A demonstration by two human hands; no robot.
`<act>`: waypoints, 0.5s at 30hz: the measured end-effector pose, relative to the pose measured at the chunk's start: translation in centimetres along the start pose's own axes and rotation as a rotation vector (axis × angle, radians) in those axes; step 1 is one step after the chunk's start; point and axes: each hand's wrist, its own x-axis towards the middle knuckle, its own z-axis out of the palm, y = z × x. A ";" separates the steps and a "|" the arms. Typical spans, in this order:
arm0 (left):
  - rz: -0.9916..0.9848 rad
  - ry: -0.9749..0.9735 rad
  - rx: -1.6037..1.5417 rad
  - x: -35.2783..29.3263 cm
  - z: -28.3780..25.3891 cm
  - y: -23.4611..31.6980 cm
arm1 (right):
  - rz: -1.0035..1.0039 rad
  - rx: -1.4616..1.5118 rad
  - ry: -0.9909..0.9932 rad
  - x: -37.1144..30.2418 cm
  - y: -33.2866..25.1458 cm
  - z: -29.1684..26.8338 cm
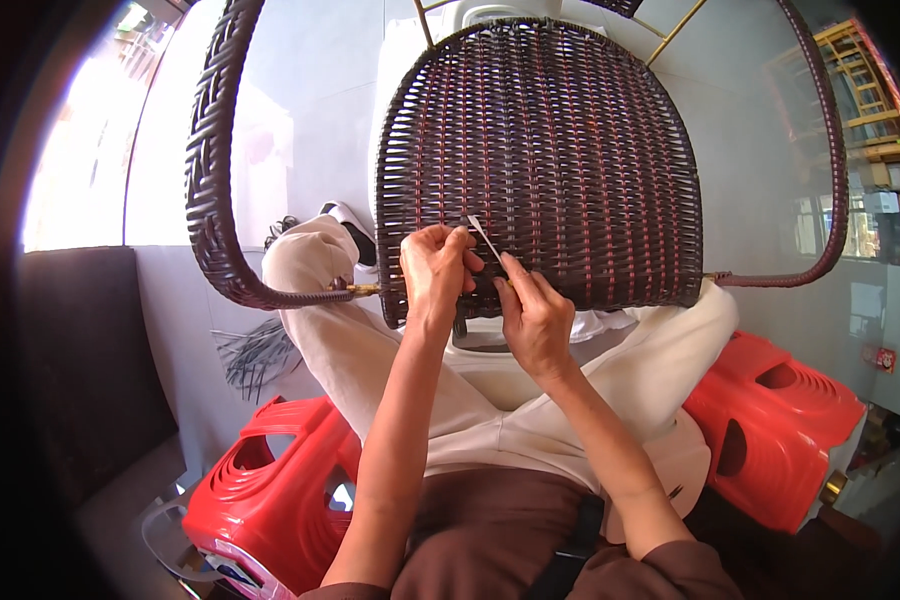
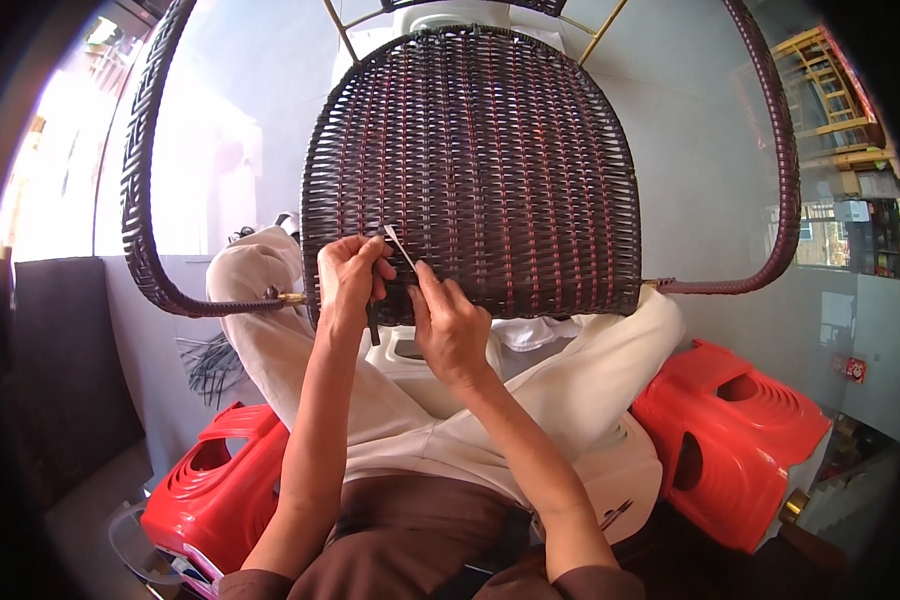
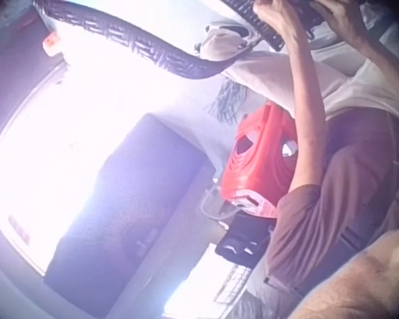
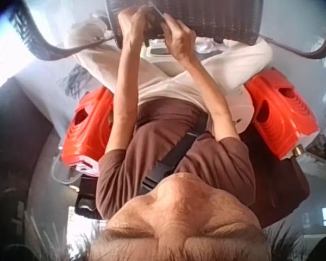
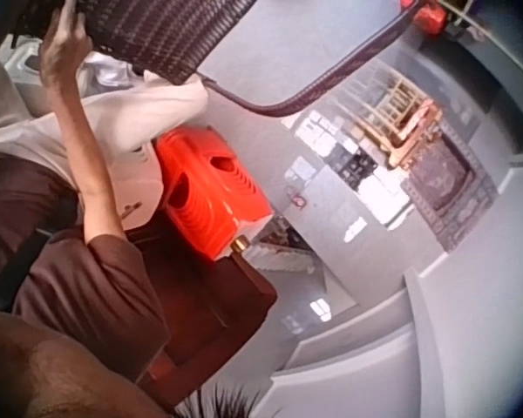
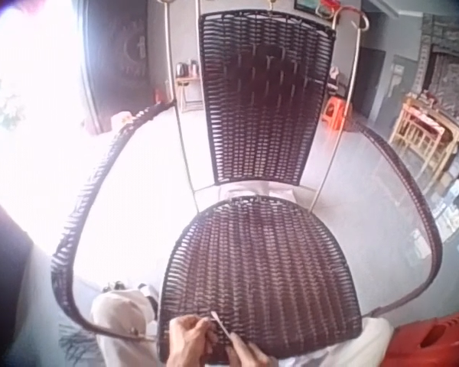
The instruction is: The person repairs a wicker chair by using a screwdriver to weave a dark plastic strip through the existing chair frame.
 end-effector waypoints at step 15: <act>-0.118 -0.141 -0.070 -1.5 -1.6 0.8 | -0.009 0.017 0.040 -0.1 0.4 0.3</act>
